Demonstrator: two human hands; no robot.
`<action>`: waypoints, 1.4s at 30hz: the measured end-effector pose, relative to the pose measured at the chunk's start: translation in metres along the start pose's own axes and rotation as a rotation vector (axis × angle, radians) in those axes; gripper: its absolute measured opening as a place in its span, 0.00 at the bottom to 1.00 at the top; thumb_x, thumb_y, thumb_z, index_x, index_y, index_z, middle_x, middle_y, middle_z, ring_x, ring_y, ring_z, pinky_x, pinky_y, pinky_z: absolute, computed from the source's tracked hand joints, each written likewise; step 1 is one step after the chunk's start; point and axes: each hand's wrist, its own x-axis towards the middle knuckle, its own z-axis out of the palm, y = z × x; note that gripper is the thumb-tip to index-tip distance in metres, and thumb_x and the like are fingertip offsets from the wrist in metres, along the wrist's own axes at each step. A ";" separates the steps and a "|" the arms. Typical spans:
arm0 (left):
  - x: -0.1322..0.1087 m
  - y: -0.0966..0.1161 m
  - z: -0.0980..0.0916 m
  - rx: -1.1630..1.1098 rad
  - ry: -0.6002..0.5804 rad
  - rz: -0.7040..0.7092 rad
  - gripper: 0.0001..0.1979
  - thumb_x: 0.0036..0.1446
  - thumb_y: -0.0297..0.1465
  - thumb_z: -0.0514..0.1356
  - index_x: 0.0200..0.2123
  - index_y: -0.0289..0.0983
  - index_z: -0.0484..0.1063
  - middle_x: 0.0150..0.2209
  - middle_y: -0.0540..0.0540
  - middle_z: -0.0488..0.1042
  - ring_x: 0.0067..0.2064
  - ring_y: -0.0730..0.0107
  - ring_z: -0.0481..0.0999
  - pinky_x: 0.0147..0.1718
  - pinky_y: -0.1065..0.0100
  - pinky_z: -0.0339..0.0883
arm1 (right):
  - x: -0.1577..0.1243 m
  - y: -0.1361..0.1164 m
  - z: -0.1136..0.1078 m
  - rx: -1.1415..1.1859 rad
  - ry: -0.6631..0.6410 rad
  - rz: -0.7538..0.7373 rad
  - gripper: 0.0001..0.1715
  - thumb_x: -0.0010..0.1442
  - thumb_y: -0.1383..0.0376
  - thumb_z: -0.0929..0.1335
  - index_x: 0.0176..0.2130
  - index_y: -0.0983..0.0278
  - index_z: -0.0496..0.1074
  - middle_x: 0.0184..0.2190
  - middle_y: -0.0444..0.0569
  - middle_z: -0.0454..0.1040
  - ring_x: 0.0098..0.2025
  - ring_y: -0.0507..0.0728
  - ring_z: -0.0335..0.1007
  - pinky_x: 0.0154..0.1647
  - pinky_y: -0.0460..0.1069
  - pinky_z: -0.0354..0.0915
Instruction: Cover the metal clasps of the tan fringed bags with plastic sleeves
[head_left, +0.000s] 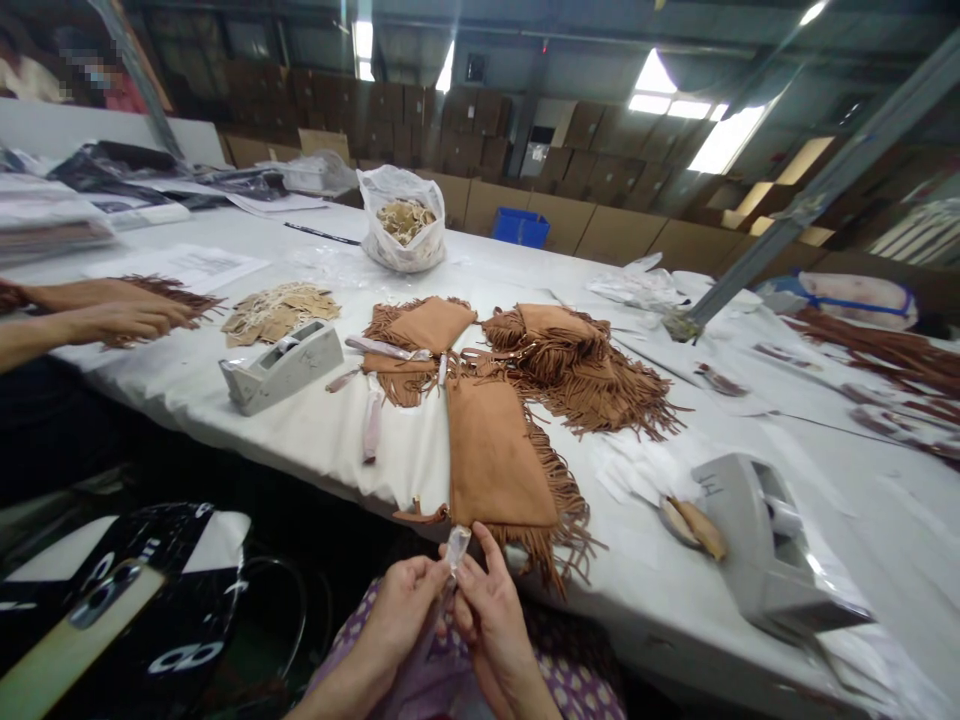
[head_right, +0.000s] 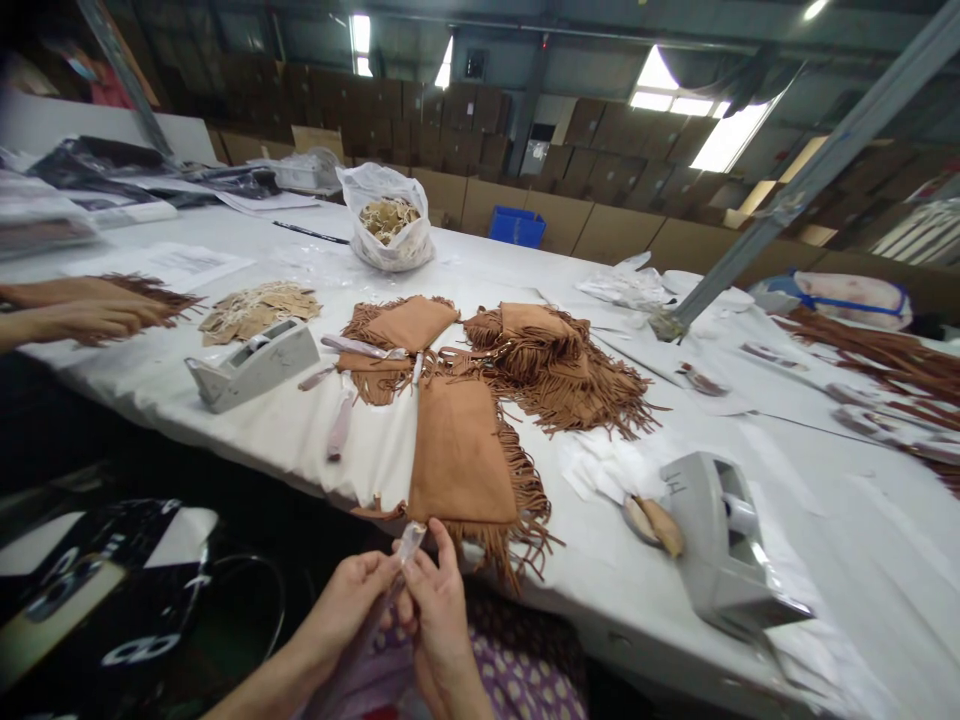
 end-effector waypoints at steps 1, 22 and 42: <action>0.001 0.000 -0.001 -0.065 -0.035 -0.032 0.24 0.51 0.52 0.57 0.25 0.35 0.66 0.16 0.51 0.70 0.15 0.76 0.65 0.16 0.74 0.53 | 0.000 -0.003 0.000 0.037 -0.027 0.041 0.45 0.49 0.61 0.74 0.58 0.54 0.50 0.35 0.44 0.74 0.12 0.40 0.46 0.13 0.40 0.48; 0.039 -0.006 -0.011 -0.570 0.164 -0.189 0.10 0.51 0.32 0.65 0.35 0.33 0.71 0.22 0.49 0.75 0.19 0.77 0.71 0.21 0.75 0.66 | -0.011 -0.010 -0.039 -0.886 0.133 -0.270 0.28 0.57 0.55 0.68 0.55 0.63 0.66 0.21 0.42 0.72 0.19 0.50 0.63 0.19 0.44 0.59; 0.030 -0.001 -0.025 -0.217 0.300 0.142 0.22 0.50 0.43 0.62 0.43 0.33 0.73 0.39 0.40 0.78 0.34 0.66 0.75 0.32 0.69 0.67 | 0.056 -0.012 0.003 -1.618 0.067 -0.885 0.06 0.61 0.69 0.63 0.35 0.63 0.69 0.34 0.50 0.68 0.37 0.58 0.63 0.37 0.51 0.60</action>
